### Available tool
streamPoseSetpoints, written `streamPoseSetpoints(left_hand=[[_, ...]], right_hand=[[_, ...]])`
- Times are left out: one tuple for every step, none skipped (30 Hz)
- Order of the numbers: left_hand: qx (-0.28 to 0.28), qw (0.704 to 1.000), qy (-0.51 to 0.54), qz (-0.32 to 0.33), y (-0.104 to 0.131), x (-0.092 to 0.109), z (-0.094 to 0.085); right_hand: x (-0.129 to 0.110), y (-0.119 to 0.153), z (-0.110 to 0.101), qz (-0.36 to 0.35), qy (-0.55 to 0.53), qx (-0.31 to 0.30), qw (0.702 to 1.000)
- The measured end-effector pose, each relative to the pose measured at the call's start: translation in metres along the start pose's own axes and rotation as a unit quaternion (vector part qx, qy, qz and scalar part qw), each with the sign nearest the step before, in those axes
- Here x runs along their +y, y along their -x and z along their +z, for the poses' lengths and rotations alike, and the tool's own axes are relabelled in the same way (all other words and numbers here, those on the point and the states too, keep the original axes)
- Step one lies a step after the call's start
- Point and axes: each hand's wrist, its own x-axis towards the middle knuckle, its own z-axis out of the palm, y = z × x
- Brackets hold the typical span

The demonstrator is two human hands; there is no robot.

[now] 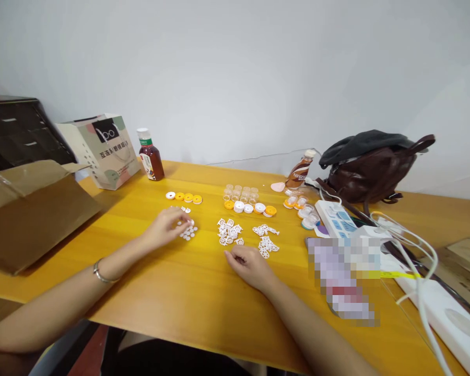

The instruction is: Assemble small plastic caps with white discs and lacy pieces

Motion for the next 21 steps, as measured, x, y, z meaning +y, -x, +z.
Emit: streamPoseSetpoints(left_hand=[[-0.023, 0.999, 0.009, 0.032, 0.003, 0.012, 0.007], [-0.043, 0.998, 0.009, 0.054, 0.006, 0.022, 0.014], [-0.068, 0.995, 0.014, 0.07, 0.009, 0.03, 0.021], [-0.085, 0.993, 0.021, 0.077, 0.012, 0.037, 0.026], [-0.099, 0.992, 0.027, 0.078, 0.014, 0.041, 0.031], [-0.108, 0.991, 0.035, 0.076, 0.016, 0.043, 0.034], [-0.111, 0.99, 0.041, 0.072, 0.017, 0.043, 0.036], [-0.111, 0.99, 0.045, 0.069, 0.018, 0.042, 0.038], [-0.109, 0.991, 0.048, 0.066, 0.018, 0.041, 0.039], [-0.108, 0.991, 0.05, 0.066, 0.018, 0.04, 0.039], [-0.107, 0.991, 0.051, 0.065, 0.019, 0.039, 0.039], [-0.108, 0.991, 0.053, 0.064, 0.019, 0.038, 0.039], [-0.108, 0.991, 0.054, 0.063, 0.019, 0.039, 0.038], [-0.109, 0.991, 0.055, 0.062, 0.02, 0.039, 0.038], [-0.11, 0.99, 0.057, 0.061, 0.02, 0.041, 0.037], [-0.109, 0.99, 0.061, 0.061, 0.02, 0.043, 0.037], [-0.104, 0.991, 0.065, 0.06, 0.021, 0.044, 0.036], [-0.094, 0.991, 0.07, 0.057, 0.02, 0.045, 0.034], [-0.077, 0.993, 0.076, 0.053, 0.019, 0.044, 0.031], [-0.054, 0.994, 0.081, 0.046, 0.018, 0.042, 0.028], [-0.022, 0.995, 0.085, 0.037, 0.015, 0.036, 0.023]], right_hand=[[0.0, 0.0, 0.0, 0.0, 0.002, 0.0, 1.0], [-0.001, -0.001, 0.0, 0.001, 0.003, 0.0, 1.0], [-0.001, -0.001, 0.0, 0.002, 0.004, 0.001, 1.0], [0.0, -0.001, 0.0, 0.002, 0.004, 0.001, 1.0], [0.0, -0.001, 0.001, 0.002, 0.004, -0.001, 1.0], [0.001, -0.001, 0.001, 0.002, 0.004, -0.002, 1.0], [0.002, -0.001, 0.001, 0.003, 0.004, -0.004, 1.0], [0.003, -0.001, 0.002, 0.003, 0.005, -0.005, 1.0], [0.003, -0.001, 0.002, 0.003, 0.005, -0.006, 1.0], [0.004, -0.001, 0.002, 0.003, 0.006, -0.006, 1.0], [0.004, -0.001, 0.002, 0.003, 0.006, -0.006, 1.0], [0.004, -0.001, 0.002, 0.003, 0.006, -0.006, 1.0], [0.004, -0.001, 0.002, 0.003, 0.006, -0.008, 1.0], [0.004, -0.001, 0.002, 0.004, 0.007, -0.009, 1.0], [0.003, -0.001, 0.002, 0.005, 0.007, -0.011, 1.0], [0.003, -0.002, 0.001, 0.007, 0.008, -0.012, 1.0], [0.002, -0.002, 0.001, 0.008, 0.008, -0.012, 1.0], [0.002, -0.002, 0.001, 0.009, 0.009, -0.013, 1.0], [0.001, -0.002, 0.0, 0.01, 0.009, -0.013, 1.0], [0.001, -0.002, 0.0, 0.011, 0.009, -0.015, 1.0], [0.0, -0.002, 0.0, 0.012, 0.008, -0.015, 1.0]])
